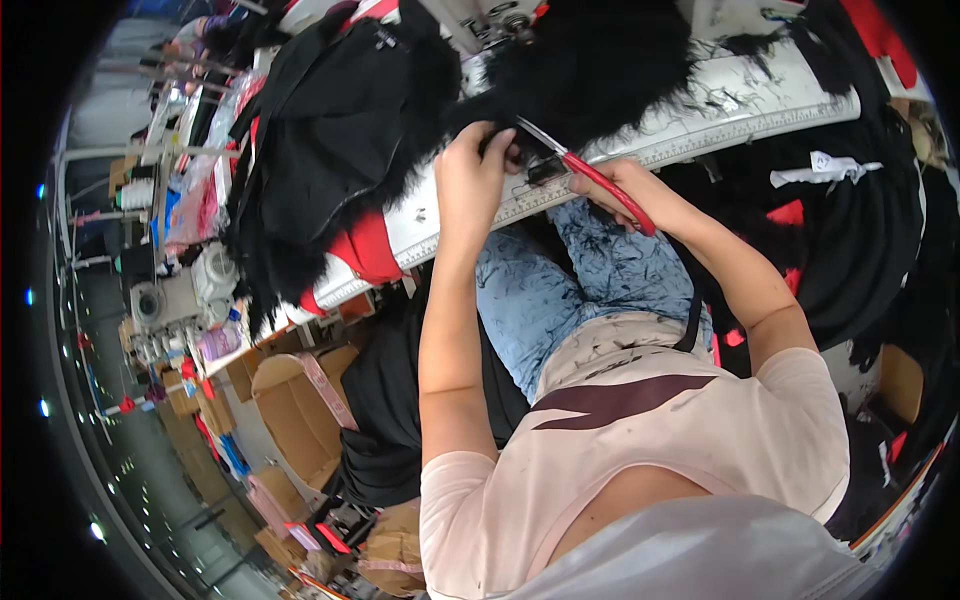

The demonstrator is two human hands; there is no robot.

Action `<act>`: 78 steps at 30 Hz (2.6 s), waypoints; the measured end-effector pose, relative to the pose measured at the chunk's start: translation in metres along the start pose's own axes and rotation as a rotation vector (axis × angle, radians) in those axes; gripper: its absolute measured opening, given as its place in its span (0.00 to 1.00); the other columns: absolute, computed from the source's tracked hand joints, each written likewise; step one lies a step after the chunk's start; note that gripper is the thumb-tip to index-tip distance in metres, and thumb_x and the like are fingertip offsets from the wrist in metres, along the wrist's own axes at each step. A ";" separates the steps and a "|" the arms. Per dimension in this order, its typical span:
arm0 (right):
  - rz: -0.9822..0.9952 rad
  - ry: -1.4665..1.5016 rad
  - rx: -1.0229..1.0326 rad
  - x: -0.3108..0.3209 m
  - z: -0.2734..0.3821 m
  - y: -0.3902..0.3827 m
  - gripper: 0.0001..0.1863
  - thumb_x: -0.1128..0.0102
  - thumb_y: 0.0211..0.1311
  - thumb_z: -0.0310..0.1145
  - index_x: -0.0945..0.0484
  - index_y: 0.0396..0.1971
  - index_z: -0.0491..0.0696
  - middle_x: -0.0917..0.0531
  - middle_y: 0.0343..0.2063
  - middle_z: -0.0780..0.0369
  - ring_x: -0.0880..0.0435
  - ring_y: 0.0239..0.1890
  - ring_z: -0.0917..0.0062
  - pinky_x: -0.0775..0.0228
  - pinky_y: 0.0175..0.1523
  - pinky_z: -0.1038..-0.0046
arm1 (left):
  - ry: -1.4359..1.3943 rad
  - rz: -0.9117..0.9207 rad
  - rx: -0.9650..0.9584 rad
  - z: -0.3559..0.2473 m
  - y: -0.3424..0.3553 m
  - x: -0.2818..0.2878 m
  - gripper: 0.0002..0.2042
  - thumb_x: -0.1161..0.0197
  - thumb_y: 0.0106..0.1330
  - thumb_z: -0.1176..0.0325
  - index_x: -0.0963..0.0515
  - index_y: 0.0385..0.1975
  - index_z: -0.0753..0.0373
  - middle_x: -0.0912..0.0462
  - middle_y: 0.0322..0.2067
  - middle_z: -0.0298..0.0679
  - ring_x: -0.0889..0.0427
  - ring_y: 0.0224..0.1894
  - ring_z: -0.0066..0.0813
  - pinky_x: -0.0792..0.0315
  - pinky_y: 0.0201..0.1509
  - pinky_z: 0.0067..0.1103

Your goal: Cutting black faux fur material with scissors at a workstation.

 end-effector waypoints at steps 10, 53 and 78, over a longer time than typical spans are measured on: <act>0.180 0.123 -0.010 0.005 -0.014 0.013 0.37 0.50 0.56 0.70 0.27 0.22 0.43 0.32 0.10 0.68 0.30 0.10 0.84 0.38 0.15 0.83 | -0.070 -0.014 -0.045 0.014 -0.024 0.018 0.10 0.43 0.66 0.72 0.21 0.43 0.68 0.19 0.24 0.38 0.22 0.23 0.19 0.29 0.29 0.17; -1.518 0.159 -0.363 0.147 -0.368 -0.220 0.21 0.32 0.56 0.44 0.27 0.30 0.41 0.20 0.22 0.60 0.20 0.22 0.77 0.28 0.28 0.73 | 0.671 0.134 -0.887 -0.097 0.043 -0.135 0.16 0.44 0.64 0.76 0.26 0.51 0.68 0.25 0.50 0.51 0.25 0.52 0.48 0.31 0.56 0.33; -0.954 0.489 -0.084 0.068 -0.256 -0.198 0.11 0.35 0.59 0.28 0.27 0.38 0.43 0.22 0.31 0.66 0.23 0.32 0.85 0.30 0.37 0.83 | -0.489 1.162 0.527 -0.011 -0.139 -0.346 0.10 0.42 0.67 0.63 0.21 0.33 0.65 0.20 0.28 0.34 0.25 0.27 0.20 0.32 0.31 0.17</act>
Point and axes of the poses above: each hand's wrist, its own y-axis towards the middle knuckle, its own x-axis out of the back of the hand, z = x × y, the point moved 4 cm from there along y, towards the middle knuckle
